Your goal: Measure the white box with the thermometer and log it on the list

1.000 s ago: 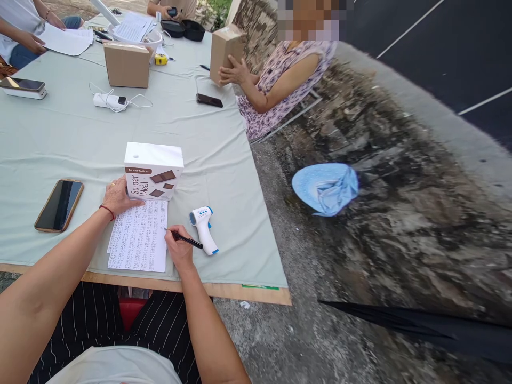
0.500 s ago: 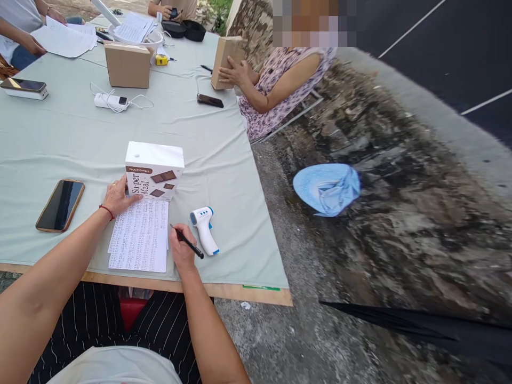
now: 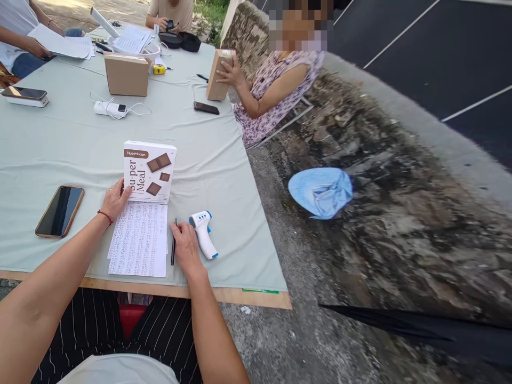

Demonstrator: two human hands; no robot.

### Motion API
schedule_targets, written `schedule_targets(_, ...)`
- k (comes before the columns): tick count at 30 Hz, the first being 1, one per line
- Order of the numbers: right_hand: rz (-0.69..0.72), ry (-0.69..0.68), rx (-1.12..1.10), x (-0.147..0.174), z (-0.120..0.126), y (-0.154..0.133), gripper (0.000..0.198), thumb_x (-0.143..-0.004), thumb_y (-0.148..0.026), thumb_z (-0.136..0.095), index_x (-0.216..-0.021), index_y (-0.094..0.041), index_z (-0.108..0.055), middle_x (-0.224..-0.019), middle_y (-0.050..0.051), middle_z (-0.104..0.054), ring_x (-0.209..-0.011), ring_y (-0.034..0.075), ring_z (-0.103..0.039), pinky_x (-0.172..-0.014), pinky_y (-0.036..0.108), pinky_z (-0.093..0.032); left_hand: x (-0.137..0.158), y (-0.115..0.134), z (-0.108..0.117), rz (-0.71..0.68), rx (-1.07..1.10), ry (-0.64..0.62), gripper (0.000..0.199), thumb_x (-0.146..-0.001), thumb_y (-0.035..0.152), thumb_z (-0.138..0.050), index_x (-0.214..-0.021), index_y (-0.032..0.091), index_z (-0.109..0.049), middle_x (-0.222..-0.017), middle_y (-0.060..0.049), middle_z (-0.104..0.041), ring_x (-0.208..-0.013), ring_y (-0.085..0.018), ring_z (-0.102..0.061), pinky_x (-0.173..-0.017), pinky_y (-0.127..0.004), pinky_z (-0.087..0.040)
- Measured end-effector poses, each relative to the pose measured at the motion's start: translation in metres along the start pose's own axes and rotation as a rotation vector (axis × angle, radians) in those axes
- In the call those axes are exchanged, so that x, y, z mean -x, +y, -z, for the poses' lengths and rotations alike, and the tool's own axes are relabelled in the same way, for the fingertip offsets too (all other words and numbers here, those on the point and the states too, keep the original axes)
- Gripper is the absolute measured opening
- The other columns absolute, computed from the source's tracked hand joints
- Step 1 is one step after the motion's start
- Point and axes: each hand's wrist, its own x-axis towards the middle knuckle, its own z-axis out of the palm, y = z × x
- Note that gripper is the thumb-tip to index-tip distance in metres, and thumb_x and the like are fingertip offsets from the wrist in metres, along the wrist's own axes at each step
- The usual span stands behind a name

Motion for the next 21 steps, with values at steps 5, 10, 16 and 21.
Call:
schedule_targets(5,0.027,0.062,-0.045,0.0,0.004,0.005,0.05,-0.09,-0.004,-0.032,-0.122,-0.022,-0.066,-0.101,0.011,-0.059,-0.092,0.022,-0.054,-0.085,0.038,-0.048,0.001,0.001,0.001,0.008,-0.015,-0.003,0.05,-0.097,0.051,-0.035,-0.13,0.019,-0.053,-0.098,-0.008,-0.066,-0.091,-0.025,-0.058,-0.091,-0.043,-0.04)
schedule_targets(10,-0.459,0.22,0.133,0.007,0.028,0.02,0.043,-0.088,-0.037,-0.055,-0.125,-0.018,-0.061,-0.114,0.016,-0.057,-0.104,0.029,-0.053,-0.091,0.046,-0.044,0.001,0.001,0.001,0.006,-0.034,-0.011,0.051,-0.098,0.052,-0.033,-0.131,0.02,-0.052,-0.101,-0.009,-0.067,-0.095,-0.027,-0.058,-0.092,-0.045,-0.04)
schedule_targets(16,-0.773,-0.007,-0.153,-0.004,0.045,0.021,0.044,-0.078,-0.051,-0.056,-0.103,-0.017,-0.065,-0.092,0.009,-0.061,-0.087,0.025,-0.055,-0.074,0.034,-0.043,0.002,0.002,0.001,0.004,-0.031,-0.012,0.053,-0.097,0.054,-0.031,-0.132,0.02,-0.053,-0.103,-0.009,-0.067,-0.099,-0.028,-0.058,-0.093,-0.046,-0.039)
schedule_targets(21,-0.721,0.161,-0.979,-0.048,0.037,-0.019,0.041,-0.073,-0.06,-0.059,-0.074,-0.02,-0.057,-0.062,-0.003,-0.05,-0.059,0.013,-0.044,-0.057,0.027,-0.037,0.003,0.004,0.002,0.003,-0.043,-0.019,0.052,-0.098,0.054,-0.03,-0.132,0.022,-0.052,-0.104,-0.009,-0.067,-0.101,-0.029,-0.058,-0.093,-0.046,-0.039)
